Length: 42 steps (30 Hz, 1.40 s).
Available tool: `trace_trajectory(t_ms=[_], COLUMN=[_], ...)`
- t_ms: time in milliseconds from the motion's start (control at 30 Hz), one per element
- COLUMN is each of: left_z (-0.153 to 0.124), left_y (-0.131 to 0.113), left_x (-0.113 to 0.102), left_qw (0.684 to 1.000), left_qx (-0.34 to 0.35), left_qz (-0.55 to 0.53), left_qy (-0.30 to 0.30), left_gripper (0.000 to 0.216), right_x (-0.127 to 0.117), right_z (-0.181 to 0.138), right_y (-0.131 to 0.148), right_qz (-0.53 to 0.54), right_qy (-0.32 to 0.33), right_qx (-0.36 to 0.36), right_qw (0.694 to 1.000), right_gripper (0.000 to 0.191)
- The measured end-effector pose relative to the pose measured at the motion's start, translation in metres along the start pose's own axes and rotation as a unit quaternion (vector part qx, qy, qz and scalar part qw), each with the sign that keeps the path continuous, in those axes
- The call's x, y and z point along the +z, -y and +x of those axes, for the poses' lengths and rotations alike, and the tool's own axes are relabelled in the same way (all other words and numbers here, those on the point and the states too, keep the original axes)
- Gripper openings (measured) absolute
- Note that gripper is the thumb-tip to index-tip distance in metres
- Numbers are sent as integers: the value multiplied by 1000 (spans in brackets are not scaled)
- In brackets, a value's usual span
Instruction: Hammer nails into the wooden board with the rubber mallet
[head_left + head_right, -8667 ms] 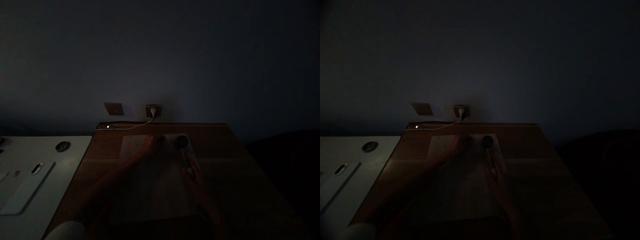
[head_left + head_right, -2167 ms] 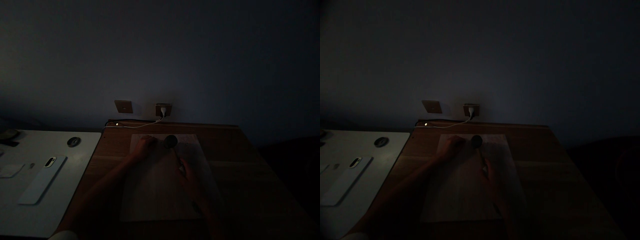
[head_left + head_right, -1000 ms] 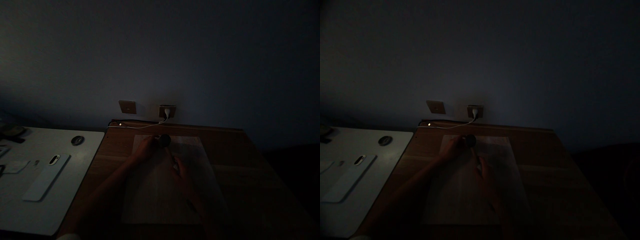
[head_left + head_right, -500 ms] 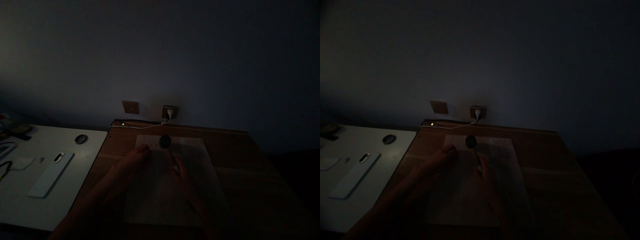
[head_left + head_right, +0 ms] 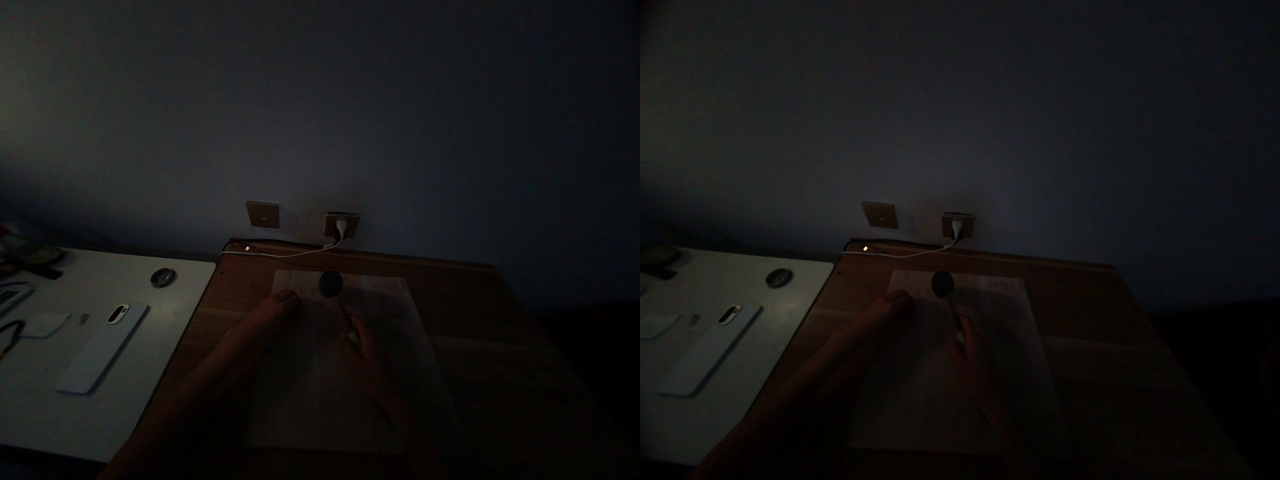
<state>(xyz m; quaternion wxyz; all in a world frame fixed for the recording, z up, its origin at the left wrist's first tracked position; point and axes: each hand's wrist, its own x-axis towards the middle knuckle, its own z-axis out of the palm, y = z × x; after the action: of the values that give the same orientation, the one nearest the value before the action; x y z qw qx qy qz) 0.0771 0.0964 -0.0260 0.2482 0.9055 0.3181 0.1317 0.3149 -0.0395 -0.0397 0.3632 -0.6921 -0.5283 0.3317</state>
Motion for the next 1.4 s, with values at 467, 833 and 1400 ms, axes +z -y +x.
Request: trace_trajectory(t_ms=[467, 833, 1400], left_z=[52, 54, 55], left_y=[11, 15, 18], left_x=[7, 10, 23], left_qw=[998, 998, 992], left_qx=[-3, -5, 2], left_qz=[-15, -29, -65], left_qy=[-57, -47, -111], left_gripper=[20, 23, 19], right_x=[-8, -12, -14], right_z=[-4, -4, -6], right_y=[-12, -13, -14], right_qz=[5, -17, -42], right_qy=[-29, -32, -37], right_qx=[13, 2, -38], right_qw=[999, 999, 998], right_gripper=[53, 55, 50])
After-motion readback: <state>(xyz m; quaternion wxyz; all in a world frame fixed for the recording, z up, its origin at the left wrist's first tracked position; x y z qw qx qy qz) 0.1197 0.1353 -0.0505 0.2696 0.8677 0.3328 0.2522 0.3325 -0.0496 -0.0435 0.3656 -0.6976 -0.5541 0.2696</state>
